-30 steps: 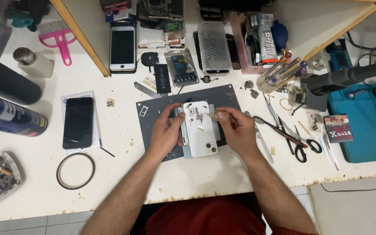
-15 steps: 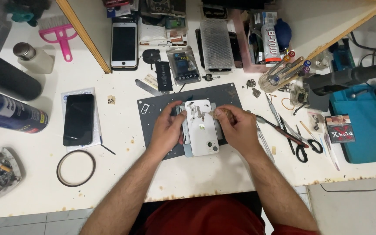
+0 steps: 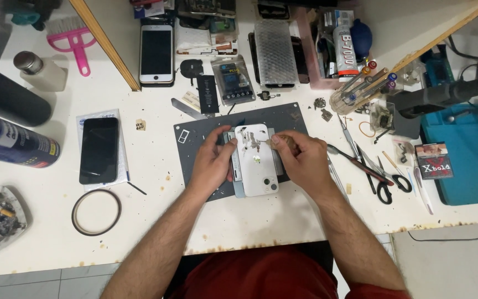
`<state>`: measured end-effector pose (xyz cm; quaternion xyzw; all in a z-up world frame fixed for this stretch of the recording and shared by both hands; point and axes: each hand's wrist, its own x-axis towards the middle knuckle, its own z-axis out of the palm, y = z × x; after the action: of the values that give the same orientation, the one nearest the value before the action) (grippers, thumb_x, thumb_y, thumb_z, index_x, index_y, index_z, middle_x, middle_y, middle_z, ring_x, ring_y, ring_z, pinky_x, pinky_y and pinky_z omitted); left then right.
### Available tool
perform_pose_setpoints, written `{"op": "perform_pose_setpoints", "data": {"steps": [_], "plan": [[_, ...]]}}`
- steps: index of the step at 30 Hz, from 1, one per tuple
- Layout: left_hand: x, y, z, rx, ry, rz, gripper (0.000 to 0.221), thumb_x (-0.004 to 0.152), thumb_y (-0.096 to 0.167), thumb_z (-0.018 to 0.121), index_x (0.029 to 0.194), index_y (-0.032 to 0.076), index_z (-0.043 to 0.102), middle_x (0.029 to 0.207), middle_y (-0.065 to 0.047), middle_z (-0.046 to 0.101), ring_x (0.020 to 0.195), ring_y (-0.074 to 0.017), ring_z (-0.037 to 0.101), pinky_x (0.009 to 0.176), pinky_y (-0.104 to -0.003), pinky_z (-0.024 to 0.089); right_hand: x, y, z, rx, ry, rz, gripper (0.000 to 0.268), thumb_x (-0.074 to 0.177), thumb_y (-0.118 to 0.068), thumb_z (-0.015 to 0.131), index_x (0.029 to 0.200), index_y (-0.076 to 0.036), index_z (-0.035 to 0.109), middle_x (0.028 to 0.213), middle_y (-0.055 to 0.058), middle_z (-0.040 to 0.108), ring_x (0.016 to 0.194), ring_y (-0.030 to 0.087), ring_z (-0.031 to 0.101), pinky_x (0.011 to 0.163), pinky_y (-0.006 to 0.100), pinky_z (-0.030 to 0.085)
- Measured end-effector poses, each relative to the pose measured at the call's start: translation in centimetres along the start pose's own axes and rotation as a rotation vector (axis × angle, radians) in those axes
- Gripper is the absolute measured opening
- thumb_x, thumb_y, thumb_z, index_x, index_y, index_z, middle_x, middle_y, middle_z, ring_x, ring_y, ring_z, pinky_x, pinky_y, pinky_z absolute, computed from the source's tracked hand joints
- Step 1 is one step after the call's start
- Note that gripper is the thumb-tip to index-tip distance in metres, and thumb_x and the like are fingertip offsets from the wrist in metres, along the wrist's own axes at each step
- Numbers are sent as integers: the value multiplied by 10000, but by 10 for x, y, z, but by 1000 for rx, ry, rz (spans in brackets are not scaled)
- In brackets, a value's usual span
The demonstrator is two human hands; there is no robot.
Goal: Cleaning and preparing a smartphone chassis during a back glass replacement procedure using a brush and vacuum hose.
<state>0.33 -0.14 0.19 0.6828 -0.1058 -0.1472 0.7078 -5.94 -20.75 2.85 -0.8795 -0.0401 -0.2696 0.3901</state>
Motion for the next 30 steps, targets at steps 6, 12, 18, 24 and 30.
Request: {"op": "perform_pose_setpoints", "data": {"steps": [6,12,18,24,30], "plan": [[0,1,0,7,-2,2,482,993,191,529,1373,-101,475,633,-197,645,368,-225,629,338,-290,483,2,-9,-2,-15,-13,9,110,935,-74,757,950,36,755,462,113,589,387,185,539,424,298,433],[-2,3,0,2,0,3,485,989,178,531,1377,-107,474,633,-197,643,369,-226,629,340,-289,482,5,-12,-5,2,-41,28,112,936,-72,751,943,41,753,454,105,579,385,166,515,422,279,421],[1,-1,0,-2,-4,18,480,994,173,522,1375,-113,468,624,-194,640,366,-220,625,335,-283,482,5,-1,-2,5,-38,34,130,946,-86,751,937,44,751,449,100,570,388,153,506,419,273,413],[0,0,0,-12,1,3,469,990,168,533,1372,-99,482,629,-197,641,358,-221,618,331,-278,481,4,1,0,19,-24,38,132,937,-84,765,942,47,748,458,99,569,400,146,513,414,266,413],[1,-2,-1,-17,5,0,476,991,178,540,1373,-100,481,634,-210,646,361,-224,622,326,-287,485,3,4,-1,33,-28,61,124,943,-77,756,948,47,751,467,106,580,403,145,506,415,271,414]]}}
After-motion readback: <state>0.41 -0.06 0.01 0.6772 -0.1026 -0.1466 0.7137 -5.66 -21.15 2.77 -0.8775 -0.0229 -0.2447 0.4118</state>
